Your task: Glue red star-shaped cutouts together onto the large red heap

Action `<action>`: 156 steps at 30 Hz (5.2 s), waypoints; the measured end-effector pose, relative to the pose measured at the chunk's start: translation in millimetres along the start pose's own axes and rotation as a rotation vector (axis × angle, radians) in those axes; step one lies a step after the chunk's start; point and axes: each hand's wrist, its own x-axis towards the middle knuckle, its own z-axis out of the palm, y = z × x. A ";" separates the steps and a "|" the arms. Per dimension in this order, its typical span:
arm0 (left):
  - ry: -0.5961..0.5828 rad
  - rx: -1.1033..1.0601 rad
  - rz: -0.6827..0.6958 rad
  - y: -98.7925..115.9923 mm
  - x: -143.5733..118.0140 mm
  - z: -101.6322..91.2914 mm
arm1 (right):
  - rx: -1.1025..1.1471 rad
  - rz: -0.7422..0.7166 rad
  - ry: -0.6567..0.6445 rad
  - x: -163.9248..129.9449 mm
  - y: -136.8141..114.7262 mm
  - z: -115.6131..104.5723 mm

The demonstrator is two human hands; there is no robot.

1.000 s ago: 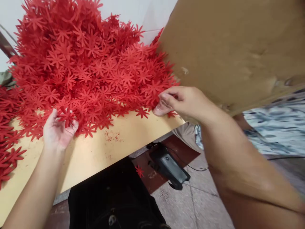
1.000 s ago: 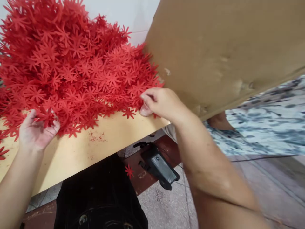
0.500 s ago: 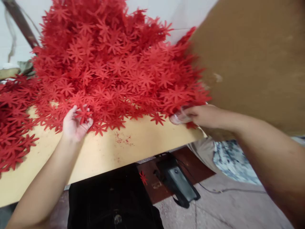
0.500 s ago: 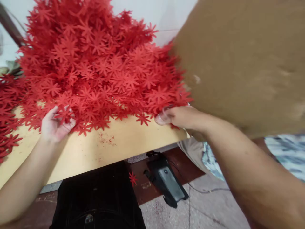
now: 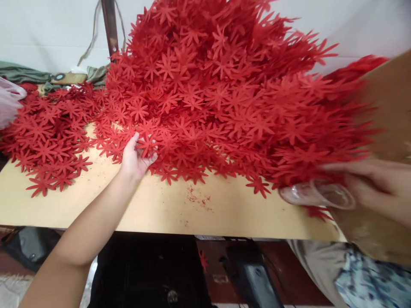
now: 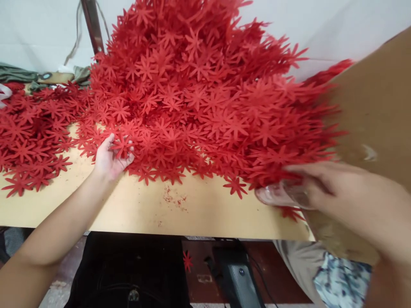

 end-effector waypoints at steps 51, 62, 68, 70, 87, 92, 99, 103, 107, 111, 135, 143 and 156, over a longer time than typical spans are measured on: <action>-0.252 0.550 0.500 -28.2 2.3 -5.3 | 1.046 -0.187 -0.016 42.2 -237.0 113.6; -0.119 0.477 0.494 -25.8 3.7 -1.6 | 1.217 -0.224 -0.066 44.0 -235.7 128.4; -0.070 0.427 0.539 -22.2 9.2 -6.2 | 1.543 -0.218 -0.359 48.6 -236.1 132.2; -0.080 0.418 0.527 -21.9 8.6 -5.9 | 1.548 -0.175 -0.358 49.1 -235.4 129.0; -0.020 0.266 0.387 -12.1 10.1 -6.8 | 1.556 -0.214 -0.448 48.3 -233.7 126.0; 0.062 0.199 0.346 -9.7 9.3 -3.5 | 1.644 -0.135 -0.411 50.5 -231.8 127.9; 0.060 0.183 0.338 -2.2 9.6 -5.5 | 1.696 -0.018 -0.318 54.1 -231.0 128.2; -0.052 0.261 0.331 -6.6 7.7 -6.5 | 1.632 -0.034 -0.279 53.2 -230.7 129.3; -0.237 0.461 0.286 -16.5 5.8 -6.4 | 1.546 -0.109 -0.195 49.7 -232.3 134.7; -0.199 0.434 0.275 -20.2 6.4 -6.2 | 1.464 -0.186 -0.153 46.6 -235.8 136.6; -0.315 0.240 0.104 -4.4 -1.5 -6.1 | 1.711 -0.210 -0.233 49.5 -236.6 131.9; -0.259 0.214 0.153 -1.0 3.8 -8.6 | 1.733 0.002 -0.111 58.0 -227.7 128.9; -0.263 0.401 0.184 -8.4 0.5 -8.2 | 1.129 -0.118 -0.007 48.9 -226.8 121.8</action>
